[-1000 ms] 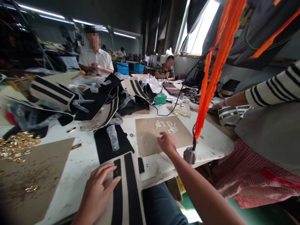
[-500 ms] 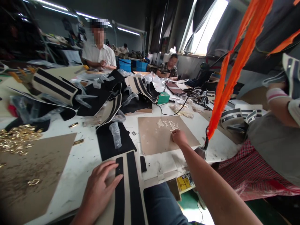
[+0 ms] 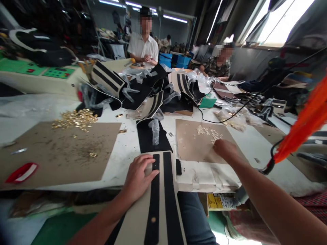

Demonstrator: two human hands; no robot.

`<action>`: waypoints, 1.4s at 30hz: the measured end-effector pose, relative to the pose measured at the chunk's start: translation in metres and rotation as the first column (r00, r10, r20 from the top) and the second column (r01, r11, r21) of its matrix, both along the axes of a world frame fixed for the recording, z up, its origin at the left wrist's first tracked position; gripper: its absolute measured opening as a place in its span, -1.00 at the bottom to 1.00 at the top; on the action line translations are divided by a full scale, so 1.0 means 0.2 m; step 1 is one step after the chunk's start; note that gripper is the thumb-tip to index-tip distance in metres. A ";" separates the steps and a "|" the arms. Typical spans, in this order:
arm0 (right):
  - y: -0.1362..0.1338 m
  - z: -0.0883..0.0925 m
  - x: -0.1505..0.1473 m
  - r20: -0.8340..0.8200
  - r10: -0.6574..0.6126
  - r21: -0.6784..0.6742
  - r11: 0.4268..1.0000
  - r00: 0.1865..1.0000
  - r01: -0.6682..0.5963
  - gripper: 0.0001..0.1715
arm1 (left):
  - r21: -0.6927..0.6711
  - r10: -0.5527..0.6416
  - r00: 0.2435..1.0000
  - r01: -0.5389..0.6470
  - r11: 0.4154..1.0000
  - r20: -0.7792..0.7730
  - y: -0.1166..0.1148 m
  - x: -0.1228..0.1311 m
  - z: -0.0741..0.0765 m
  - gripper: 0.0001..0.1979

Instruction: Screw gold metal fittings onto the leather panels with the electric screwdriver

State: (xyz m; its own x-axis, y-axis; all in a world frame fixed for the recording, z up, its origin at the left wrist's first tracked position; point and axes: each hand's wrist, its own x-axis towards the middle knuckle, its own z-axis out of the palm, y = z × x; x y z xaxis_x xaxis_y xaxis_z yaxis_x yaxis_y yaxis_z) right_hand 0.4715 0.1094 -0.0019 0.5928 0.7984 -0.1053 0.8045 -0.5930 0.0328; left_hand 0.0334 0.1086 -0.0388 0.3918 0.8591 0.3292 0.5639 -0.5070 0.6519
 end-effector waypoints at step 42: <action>-0.11 -0.14 -1.28 -0.570 0.645 0.518 0.763 0.509 -0.386 -0.65 | -0.081 0.082 0.982 -0.069 0.994 0.168 -0.11 -0.02 -0.06 -0.49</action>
State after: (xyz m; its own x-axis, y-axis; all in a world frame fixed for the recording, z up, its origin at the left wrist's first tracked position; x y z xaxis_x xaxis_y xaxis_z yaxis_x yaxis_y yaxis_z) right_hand 0.2164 0.0872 -0.0299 -0.0874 0.9961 0.0084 0.6641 0.0645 -0.7449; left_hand 0.0304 0.0876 -0.0501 0.2682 0.9088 0.3195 0.4758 -0.4134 0.7763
